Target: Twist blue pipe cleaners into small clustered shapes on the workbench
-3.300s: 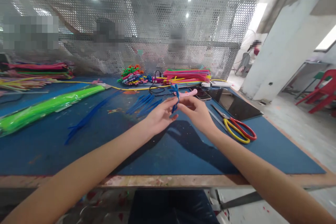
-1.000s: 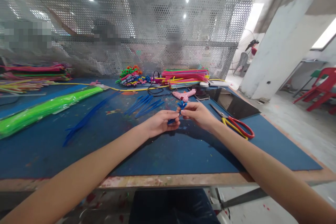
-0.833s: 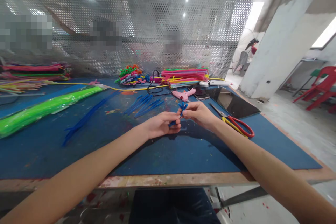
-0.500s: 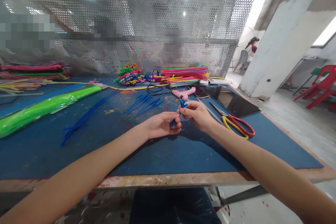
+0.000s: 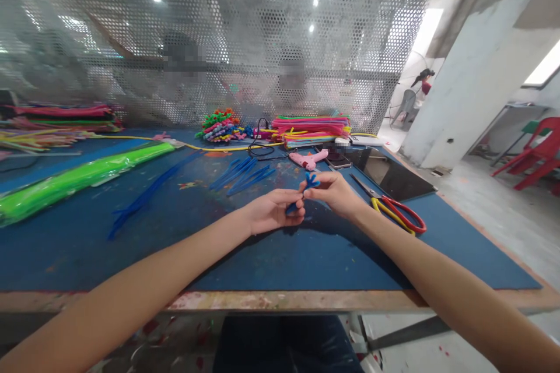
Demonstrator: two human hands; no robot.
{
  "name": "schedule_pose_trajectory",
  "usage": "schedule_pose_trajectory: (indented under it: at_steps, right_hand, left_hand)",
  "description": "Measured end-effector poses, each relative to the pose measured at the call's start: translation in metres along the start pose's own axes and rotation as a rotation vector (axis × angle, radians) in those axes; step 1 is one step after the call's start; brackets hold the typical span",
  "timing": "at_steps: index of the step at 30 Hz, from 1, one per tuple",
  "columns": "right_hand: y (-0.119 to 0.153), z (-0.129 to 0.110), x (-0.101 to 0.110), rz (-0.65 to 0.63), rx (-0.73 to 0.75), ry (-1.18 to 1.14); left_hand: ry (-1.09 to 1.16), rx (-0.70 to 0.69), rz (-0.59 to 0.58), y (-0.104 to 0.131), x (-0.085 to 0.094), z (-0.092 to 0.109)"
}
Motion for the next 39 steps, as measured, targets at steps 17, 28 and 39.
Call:
schedule_pose_trajectory:
  at_steps: [17, 28, 39]
  right_hand:
    - [0.006, 0.002, 0.016, 0.352, 0.038, 0.013]
    - [0.005, 0.008, 0.017, 0.359, 0.001, -0.081]
    - [0.009, 0.009, 0.017, 0.399, -0.010, -0.130]
  left_hand:
    - [-0.207, -0.242, 0.237, -0.001, 0.019, 0.023]
    - [-0.303, -0.328, 0.337, 0.005, 0.020, 0.029]
    - [-1.096, -0.613, 0.562, 0.028, 0.007, 0.069]
Point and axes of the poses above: each hand's wrist, its own y-axis away from the middle knuckle, its own x-axis out of the back of the hand, z = x × y, the point moved 10 cm from there along -y, towards the middle knuckle, and after that the axes turned 14 degrees about -y, right-handed, at the moved point
